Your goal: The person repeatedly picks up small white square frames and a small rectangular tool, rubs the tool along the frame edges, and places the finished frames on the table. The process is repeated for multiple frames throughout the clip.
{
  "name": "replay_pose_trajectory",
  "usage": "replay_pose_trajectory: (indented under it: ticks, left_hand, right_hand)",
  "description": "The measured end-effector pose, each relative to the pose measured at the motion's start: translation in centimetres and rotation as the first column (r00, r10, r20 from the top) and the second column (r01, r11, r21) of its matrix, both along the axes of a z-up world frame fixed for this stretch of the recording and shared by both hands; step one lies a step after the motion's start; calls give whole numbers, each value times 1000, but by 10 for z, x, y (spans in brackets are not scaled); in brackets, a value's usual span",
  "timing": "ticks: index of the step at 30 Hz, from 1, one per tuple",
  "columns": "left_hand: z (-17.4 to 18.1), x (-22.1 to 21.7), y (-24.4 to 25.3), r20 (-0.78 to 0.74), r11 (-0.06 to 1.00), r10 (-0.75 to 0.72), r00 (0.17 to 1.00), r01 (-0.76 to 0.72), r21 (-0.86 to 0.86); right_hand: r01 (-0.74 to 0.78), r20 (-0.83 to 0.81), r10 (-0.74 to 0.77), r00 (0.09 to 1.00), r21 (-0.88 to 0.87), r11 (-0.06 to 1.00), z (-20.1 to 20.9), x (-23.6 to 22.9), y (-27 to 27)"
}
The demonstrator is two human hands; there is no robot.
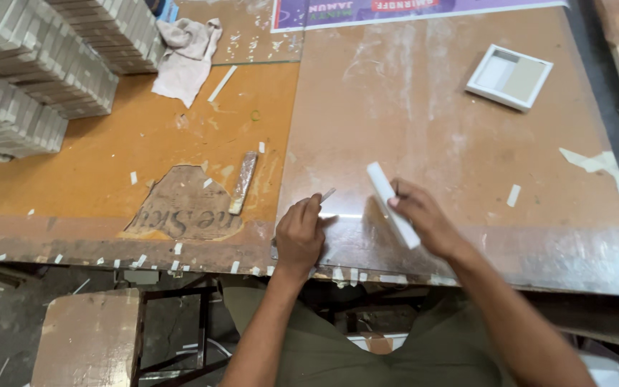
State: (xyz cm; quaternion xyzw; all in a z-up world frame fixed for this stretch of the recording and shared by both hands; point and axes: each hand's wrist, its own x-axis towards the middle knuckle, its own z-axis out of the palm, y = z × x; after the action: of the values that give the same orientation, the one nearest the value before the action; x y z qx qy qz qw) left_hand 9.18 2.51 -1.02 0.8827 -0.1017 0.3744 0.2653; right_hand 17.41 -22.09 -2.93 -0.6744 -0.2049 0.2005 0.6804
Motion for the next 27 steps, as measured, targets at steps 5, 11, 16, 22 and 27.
replay_pose_trajectory:
  ticks: [5, 11, 16, 22, 27]
  left_hand:
    - [44, -6, -19, -173, 961, -153, 973, 106, -254]
    - [85, 9, -30, -432, 982, -190, 882, 162, -101]
    - [77, -11, -36, -403, 973, -159, 901, 74, -219]
    - [68, -15, -29, -401, 893, -323, 858, 135, -430]
    - [75, -37, -36, -605, 950, -312, 733, 227, -215]
  right_hand:
    - [135, -176, -108, 978, 149, 980, -12, -61, 10]
    - [131, -148, -104, 983, 187, 974, -7, -72, 22]
    - [111, -123, -94, 988, 139, 984, -11, -73, 32]
    - [132, -118, -118, 986, 119, 984, -19, -73, 41]
    - [145, -14, -147, 989, 273, 951, -22, -63, 43]
